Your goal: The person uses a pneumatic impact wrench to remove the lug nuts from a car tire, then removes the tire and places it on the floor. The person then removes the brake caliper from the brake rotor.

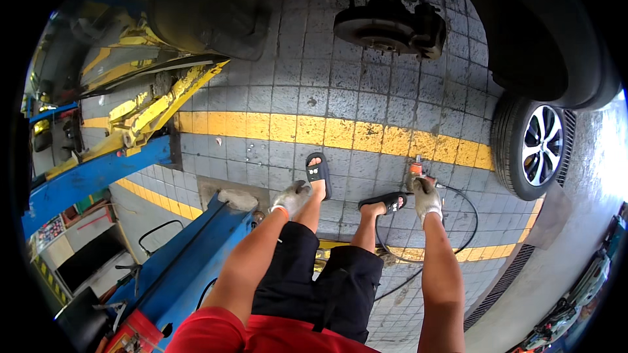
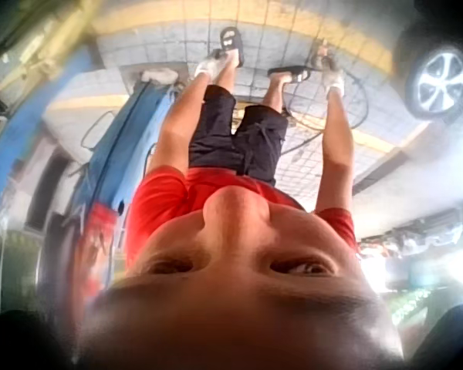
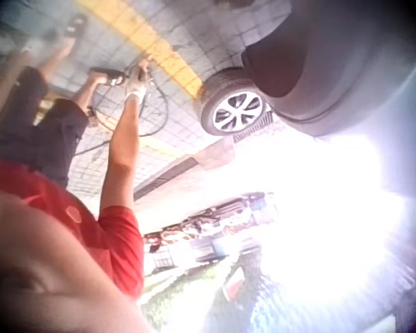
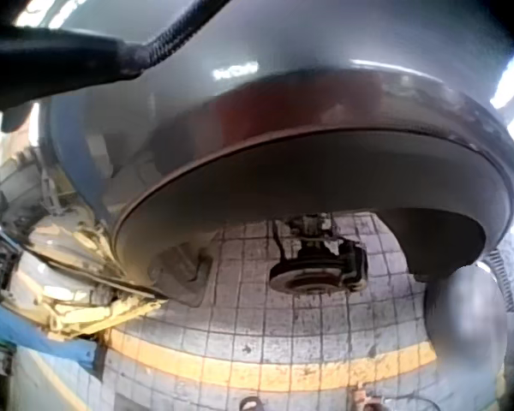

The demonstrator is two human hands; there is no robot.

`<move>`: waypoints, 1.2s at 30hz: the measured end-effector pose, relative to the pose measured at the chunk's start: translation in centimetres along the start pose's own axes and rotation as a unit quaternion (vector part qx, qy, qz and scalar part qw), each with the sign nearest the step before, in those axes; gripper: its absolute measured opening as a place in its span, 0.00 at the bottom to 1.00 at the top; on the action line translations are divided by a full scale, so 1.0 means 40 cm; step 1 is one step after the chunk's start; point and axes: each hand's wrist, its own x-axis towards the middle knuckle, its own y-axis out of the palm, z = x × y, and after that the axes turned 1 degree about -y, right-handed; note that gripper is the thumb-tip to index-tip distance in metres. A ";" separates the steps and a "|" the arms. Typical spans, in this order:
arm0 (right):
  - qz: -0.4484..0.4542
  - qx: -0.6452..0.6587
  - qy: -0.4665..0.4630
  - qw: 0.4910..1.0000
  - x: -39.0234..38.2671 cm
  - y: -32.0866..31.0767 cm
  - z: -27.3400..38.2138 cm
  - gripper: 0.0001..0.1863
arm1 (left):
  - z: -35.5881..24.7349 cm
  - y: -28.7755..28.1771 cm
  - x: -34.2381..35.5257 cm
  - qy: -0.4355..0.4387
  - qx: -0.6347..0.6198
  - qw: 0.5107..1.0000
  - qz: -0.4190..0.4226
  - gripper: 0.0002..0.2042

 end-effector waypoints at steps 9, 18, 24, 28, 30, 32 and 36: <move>0.145 -0.067 0.064 0.985 -0.125 0.395 -0.025 0.24 | 0.056 0.068 -0.072 0.009 -0.067 0.995 0.068 0.31; 0.306 -0.166 0.079 0.934 -0.244 0.577 0.205 0.26 | 0.323 -0.101 0.056 -0.032 -0.017 0.998 -0.041 0.33; 0.222 -0.069 0.061 0.971 -0.154 0.491 0.190 0.23 | 0.397 -0.148 0.154 -0.034 -0.107 0.990 -0.086 0.28; 0.144 -0.102 0.039 0.984 -0.017 0.389 0.223 0.25 | 0.282 -0.142 0.150 -0.005 -0.054 0.994 -0.099 0.27; 0.137 -0.093 0.029 0.986 0.069 0.353 0.176 0.25 | 0.151 -0.133 0.107 -0.026 -0.027 0.997 -0.070 0.28; 0.137 -0.092 0.015 0.986 0.110 0.329 0.164 0.25 | 0.091 -0.077 0.080 -0.014 -0.053 0.997 -0.047 0.28; 0.139 -0.064 0.017 0.988 0.109 0.281 0.154 0.25 | 0.047 0.079 0.076 0.015 -0.054 0.998 0.017 0.27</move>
